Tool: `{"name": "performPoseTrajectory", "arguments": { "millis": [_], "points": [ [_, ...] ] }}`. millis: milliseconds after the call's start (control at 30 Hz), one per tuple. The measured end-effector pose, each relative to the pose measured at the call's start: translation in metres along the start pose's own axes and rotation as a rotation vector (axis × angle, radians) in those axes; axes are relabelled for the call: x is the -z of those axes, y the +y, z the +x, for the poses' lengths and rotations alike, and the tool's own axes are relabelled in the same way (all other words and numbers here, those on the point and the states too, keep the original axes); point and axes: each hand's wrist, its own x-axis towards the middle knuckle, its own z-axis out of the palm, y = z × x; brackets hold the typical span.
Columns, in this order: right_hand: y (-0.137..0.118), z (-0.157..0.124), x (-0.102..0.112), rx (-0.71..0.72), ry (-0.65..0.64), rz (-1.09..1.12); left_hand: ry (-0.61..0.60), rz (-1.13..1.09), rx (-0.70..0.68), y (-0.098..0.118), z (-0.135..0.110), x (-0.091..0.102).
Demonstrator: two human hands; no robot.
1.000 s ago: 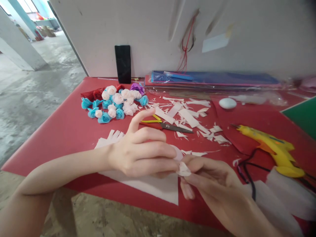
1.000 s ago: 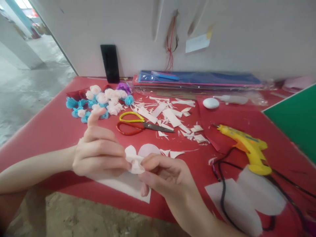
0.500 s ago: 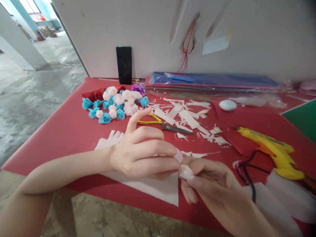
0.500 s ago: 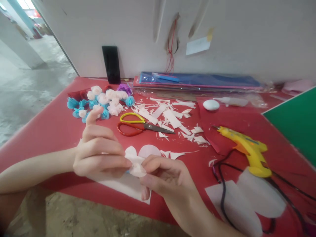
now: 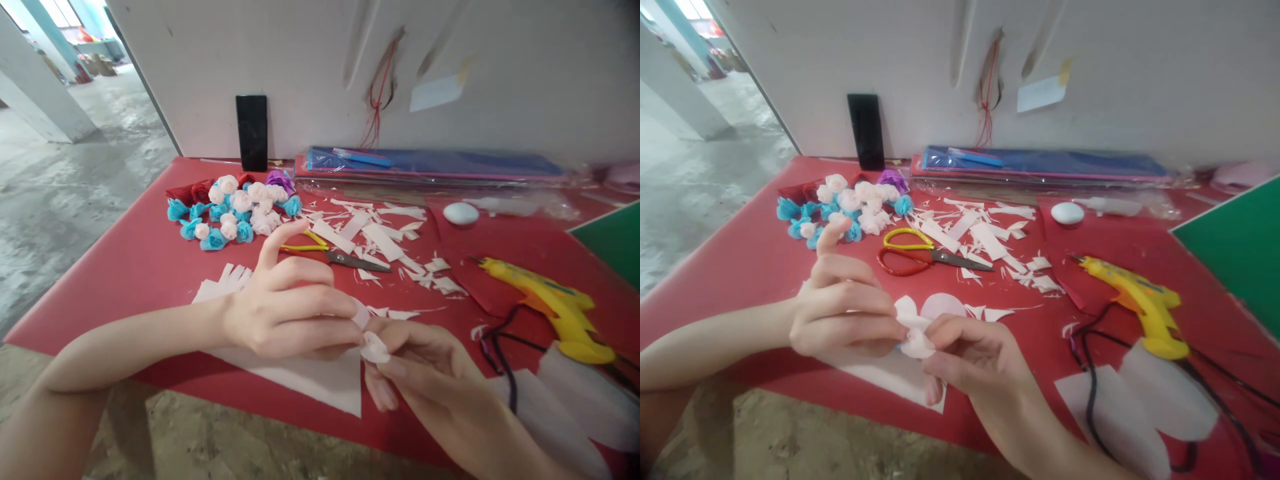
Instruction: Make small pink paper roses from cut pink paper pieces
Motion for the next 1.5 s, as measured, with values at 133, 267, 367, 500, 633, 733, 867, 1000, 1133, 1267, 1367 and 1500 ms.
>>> {"name": "performPoseTrajectory", "arguments": {
  "millis": [133, 267, 367, 500, 633, 733, 867, 1000, 1133, 1267, 1367, 1500],
  "points": [
    [0.002, 0.001, 0.000, 0.009, 0.001, -0.007, 0.027, 0.003, -0.044, -0.001, 0.000, 0.000],
    [0.005, 0.005, 0.002, 0.106, 0.002, -0.093, -0.008, -0.012, -0.045, 0.000, 0.000, 0.002],
    [0.001, 0.008, 0.004, 0.286, 0.028, -0.320, -0.059, -0.051, 0.036, 0.004, 0.002, 0.004],
    [-0.007, 0.008, 0.006, 0.516, 0.056, -0.643, -0.167, -0.241, 0.227, 0.008, 0.010, 0.007],
    [-0.010, 0.005, 0.011, 0.611, 0.046, -0.754, -0.361, -0.595, 0.424, 0.011, 0.015, 0.009],
    [-0.009, 0.003, 0.014, 0.632, 0.016, -0.798, -0.415, -0.748, 0.509, 0.014, 0.015, 0.008],
    [-0.008, 0.003, 0.016, 0.635, -0.039, -0.813, -0.405, -0.783, 0.515, 0.017, 0.014, 0.008],
    [-0.008, 0.006, 0.015, 0.670, -0.100, -0.786, -0.396, -0.754, 0.490, 0.019, 0.016, 0.010],
    [-0.006, 0.006, 0.013, 0.669, -0.101, -0.786, -0.377, -0.726, 0.487, 0.020, 0.016, 0.010],
    [-0.005, 0.005, 0.014, 0.674, -0.105, -0.785, -0.376, -0.773, 0.471, 0.018, 0.014, 0.008],
    [-0.005, 0.004, 0.015, 0.669, -0.096, -0.784, -0.404, -0.801, 0.469, 0.016, 0.014, 0.008],
    [-0.007, 0.004, 0.013, 0.645, -0.075, -0.765, -0.392, -0.805, 0.485, 0.017, 0.012, 0.008]
  ]
}}
